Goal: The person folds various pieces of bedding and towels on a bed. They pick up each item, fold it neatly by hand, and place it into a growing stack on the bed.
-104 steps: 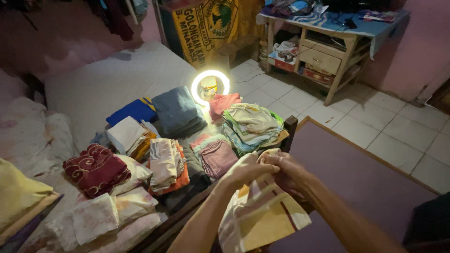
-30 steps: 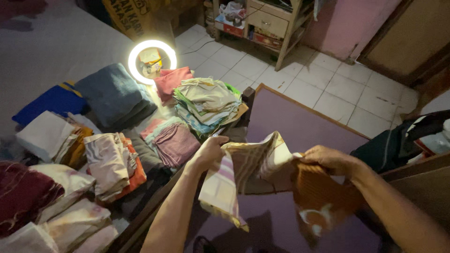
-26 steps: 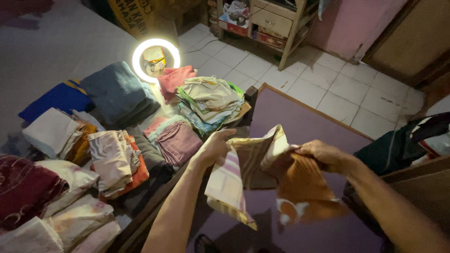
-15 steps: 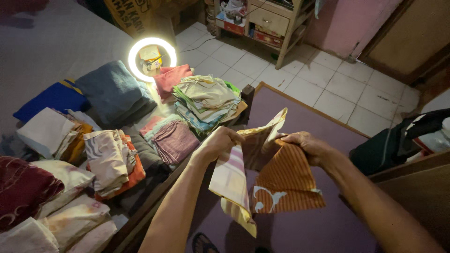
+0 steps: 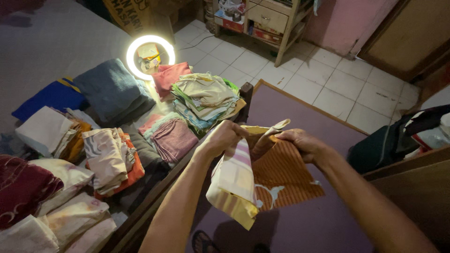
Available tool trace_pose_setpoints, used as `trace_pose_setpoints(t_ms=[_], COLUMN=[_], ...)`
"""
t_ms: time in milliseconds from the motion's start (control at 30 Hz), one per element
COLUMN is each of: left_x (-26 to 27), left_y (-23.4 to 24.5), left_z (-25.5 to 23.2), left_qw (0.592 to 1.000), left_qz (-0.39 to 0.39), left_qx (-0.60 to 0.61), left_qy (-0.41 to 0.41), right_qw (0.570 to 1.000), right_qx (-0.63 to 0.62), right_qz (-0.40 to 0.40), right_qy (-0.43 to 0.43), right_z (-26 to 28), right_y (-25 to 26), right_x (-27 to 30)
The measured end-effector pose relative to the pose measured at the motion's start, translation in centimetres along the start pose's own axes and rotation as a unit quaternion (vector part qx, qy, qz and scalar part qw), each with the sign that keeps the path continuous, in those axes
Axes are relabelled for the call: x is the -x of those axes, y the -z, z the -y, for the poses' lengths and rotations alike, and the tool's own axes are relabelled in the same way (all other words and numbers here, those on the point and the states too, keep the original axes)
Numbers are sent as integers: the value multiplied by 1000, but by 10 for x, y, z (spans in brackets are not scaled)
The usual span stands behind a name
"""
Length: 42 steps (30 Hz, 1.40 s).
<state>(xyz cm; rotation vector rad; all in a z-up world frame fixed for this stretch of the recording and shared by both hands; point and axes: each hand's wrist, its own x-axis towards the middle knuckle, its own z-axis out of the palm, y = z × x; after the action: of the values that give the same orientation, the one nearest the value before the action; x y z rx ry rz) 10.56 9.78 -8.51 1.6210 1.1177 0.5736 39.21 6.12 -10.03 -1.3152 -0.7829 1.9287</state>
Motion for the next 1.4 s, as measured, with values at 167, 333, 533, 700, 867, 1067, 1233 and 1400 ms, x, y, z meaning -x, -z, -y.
trace_pose_setpoints(t_ms=[167,333,533,700,867,1067,1233,1400], left_x=[-14,-21,-3,15,9,1,11,47], left_y=[-19,-39,-32,-18,7,52,88,95], left_z=[-2,-19,-75,-117,-104,-52,-65,-91], left_qw=[996,999,973,955,908,877,838,902], left_qz=[-2,-32,-102,-123,-122,-182,-171,-151], left_qx=[87,35,-204,-265,-401,-401,-454,-359], left_qy=[2,15,29,44,-17,-192,-251,-188], right_qw=[1000,994,983,983,928,735,569,763], right_qx=[18,102,81,17,182,568,710,597], right_qz=[1,-7,54,82,193,-86,-132,-120], right_qy=[-8,48,153,164,263,361,394,218], right_z=[0,-8,-9,0,18,60,67,53], right_y=[-33,-53,-78,-117,-137,-140,-138,-137], right_x=[5,-17,-4,14,37,72,85,67])
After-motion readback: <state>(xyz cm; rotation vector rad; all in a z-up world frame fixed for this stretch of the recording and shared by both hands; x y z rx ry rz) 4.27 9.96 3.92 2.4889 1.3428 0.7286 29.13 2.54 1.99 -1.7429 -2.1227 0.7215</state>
